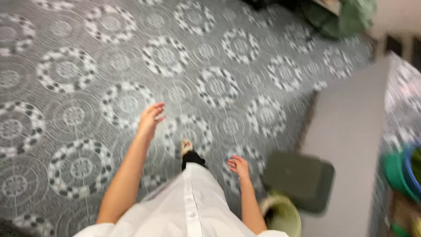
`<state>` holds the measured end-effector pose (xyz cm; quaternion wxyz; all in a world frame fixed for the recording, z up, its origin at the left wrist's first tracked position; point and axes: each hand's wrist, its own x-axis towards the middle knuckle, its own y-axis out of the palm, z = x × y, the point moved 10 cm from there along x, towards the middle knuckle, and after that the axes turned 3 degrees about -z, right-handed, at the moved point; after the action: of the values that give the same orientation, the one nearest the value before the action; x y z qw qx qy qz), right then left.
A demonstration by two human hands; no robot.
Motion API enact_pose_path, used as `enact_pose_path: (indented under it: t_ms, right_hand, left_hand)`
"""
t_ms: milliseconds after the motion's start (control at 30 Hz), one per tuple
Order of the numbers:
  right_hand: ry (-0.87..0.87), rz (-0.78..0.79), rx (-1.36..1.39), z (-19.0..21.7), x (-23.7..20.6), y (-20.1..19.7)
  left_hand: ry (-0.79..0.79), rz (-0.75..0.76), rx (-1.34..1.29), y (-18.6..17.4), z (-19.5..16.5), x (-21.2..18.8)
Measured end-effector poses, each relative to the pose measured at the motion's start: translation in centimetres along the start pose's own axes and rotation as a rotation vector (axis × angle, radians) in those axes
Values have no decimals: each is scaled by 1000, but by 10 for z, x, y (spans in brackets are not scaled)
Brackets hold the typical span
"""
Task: The person assembles two individual dishes by placing shredded cabbage, corn, and sliced meat into small black pots on a stovetop. They also ladle a red sauce into one of the pots and arrange the ingredients by hand.
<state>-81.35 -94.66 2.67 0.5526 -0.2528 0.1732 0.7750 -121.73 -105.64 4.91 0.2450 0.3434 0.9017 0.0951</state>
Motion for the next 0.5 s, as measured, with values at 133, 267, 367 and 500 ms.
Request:
enact_pose_path:
  t_ms: [133,267,367,500]
  right_hand:
    - [-185,51,-83,120,111,71]
    - [-256,16,34,255,217,150]
    - [-373,164,-14,327,280,227]
    - [-470,336,-123,402,362,328]
  left_hand:
    - [51,-11,54,27,-44,110]
    - [136,12,25,80,-133,240]
    - [83,-29,-50,69,-144,295]
    - [54,-167,-46,24,-174,380]
